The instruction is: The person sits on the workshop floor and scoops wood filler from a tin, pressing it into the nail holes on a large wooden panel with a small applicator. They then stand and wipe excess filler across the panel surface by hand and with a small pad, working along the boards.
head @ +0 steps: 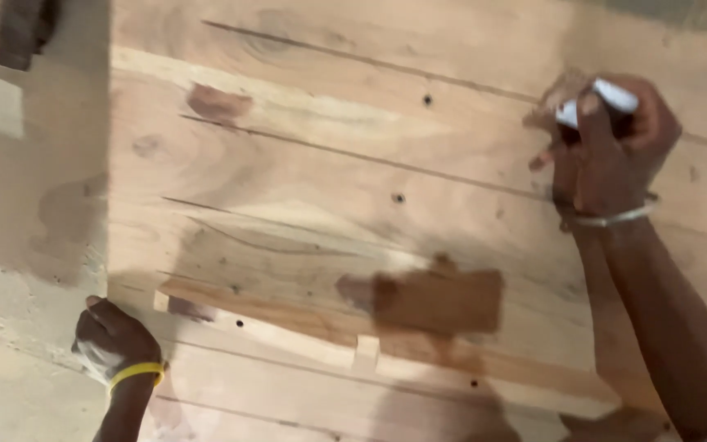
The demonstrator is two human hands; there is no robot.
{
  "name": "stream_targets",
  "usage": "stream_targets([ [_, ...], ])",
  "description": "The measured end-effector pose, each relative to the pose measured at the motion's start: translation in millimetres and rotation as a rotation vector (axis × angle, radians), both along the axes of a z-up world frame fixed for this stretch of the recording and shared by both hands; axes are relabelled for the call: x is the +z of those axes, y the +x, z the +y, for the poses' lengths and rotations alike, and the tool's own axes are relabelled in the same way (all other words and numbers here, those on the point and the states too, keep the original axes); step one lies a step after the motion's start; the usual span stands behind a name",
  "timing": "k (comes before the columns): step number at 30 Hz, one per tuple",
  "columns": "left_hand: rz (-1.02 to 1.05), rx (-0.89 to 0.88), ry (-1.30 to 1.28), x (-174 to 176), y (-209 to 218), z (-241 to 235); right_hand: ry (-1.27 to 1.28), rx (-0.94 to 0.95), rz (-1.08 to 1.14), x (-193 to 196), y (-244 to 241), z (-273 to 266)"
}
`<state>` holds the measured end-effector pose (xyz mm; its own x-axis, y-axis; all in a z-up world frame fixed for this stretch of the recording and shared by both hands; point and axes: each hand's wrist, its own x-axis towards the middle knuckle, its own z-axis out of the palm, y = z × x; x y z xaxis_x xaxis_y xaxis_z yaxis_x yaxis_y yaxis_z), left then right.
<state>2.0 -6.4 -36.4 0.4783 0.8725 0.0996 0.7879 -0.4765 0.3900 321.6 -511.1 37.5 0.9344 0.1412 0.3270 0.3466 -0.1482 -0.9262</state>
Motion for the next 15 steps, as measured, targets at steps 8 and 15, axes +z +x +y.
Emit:
stream_targets([
  [8, -0.001, 0.006, 0.042, -12, -7, 3, 0.283, 0.004, 0.082, -15, -2, -4],
  [15, -0.068, -0.004, 0.020, -25, -11, 12, 0.142, -0.153, 0.137, -12, -25, 7],
])
